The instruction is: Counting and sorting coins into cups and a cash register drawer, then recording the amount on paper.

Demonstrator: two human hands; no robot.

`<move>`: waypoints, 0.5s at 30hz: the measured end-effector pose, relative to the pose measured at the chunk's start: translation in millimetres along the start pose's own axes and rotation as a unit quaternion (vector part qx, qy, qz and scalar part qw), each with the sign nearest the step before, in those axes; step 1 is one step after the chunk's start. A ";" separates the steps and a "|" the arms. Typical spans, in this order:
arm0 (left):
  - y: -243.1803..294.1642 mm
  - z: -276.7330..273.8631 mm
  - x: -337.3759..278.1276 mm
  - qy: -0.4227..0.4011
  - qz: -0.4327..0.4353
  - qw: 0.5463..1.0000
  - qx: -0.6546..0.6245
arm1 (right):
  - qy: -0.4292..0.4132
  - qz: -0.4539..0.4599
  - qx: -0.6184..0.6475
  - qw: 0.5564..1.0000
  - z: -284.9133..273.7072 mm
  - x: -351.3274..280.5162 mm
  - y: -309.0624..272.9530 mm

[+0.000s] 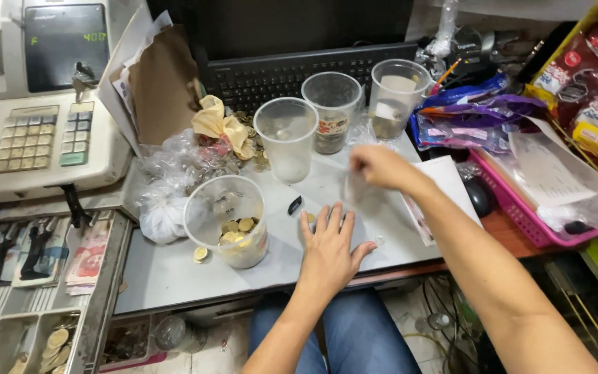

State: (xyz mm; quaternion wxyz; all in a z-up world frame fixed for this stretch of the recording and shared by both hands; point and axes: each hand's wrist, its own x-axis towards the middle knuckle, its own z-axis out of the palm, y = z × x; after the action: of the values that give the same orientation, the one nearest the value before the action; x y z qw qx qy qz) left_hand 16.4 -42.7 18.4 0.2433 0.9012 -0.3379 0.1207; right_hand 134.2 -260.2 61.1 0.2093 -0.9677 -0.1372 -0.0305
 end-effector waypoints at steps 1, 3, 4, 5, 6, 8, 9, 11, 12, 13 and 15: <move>-1.0 3.3 0.1 0.003 -0.005 1.000 0.000 | -0.003 -0.005 -0.001 1.000 -19.9 13.3 7.8; -2.4 11.8 -0.5 0.033 0.006 0.999 0.009 | 0.309 -0.118 -0.036 0.943 -57.6 36.7 25.6; -3.0 11.6 -1.7 0.031 0.004 0.999 0.009 | 0.307 -0.117 -0.035 0.944 -71.5 48.1 8.8; -2.8 11.7 -1.5 0.071 0.017 0.996 0.053 | 0.349 -0.152 -0.020 0.924 -87.3 58.0 -6.6; -2.6 11.5 -1.4 0.111 0.030 0.989 0.097 | 0.390 -0.187 -0.006 0.901 -103.3 68.0 -22.0; -1.4 12.2 0.5 0.111 0.030 0.990 0.083 | 0.315 -0.195 -0.020 0.929 -89.6 119.9 3.0; -2.6 11.4 -1.7 0.112 0.024 0.991 0.072 | 0.234 -0.208 -0.031 0.949 -77.7 150.3 10.4; 0.3 11.7 1.1 0.105 0.011 0.992 0.062 | 0.098 -0.136 -0.064 0.984 -60.7 178.4 22.0; 0.1 11.1 0.9 0.097 0.005 0.994 0.049 | -0.036 -0.058 -0.104 0.992 -48.4 194.7 24.4; 0.8 8.3 -0.4 0.098 -0.010 0.994 0.056 | -0.044 -0.072 -0.099 0.992 -53.9 189.8 7.7; 3.0 3.3 -1.1 0.105 0.006 0.992 0.073 | -0.157 0.084 -0.145 0.973 -68.6 178.3 -20.7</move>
State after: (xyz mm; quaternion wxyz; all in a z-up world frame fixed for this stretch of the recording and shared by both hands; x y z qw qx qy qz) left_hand 13.8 -45.9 16.2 0.2101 0.8970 -0.3058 0.2403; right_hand 299.5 -225.3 152.5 0.0439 -0.9885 -0.0812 0.1198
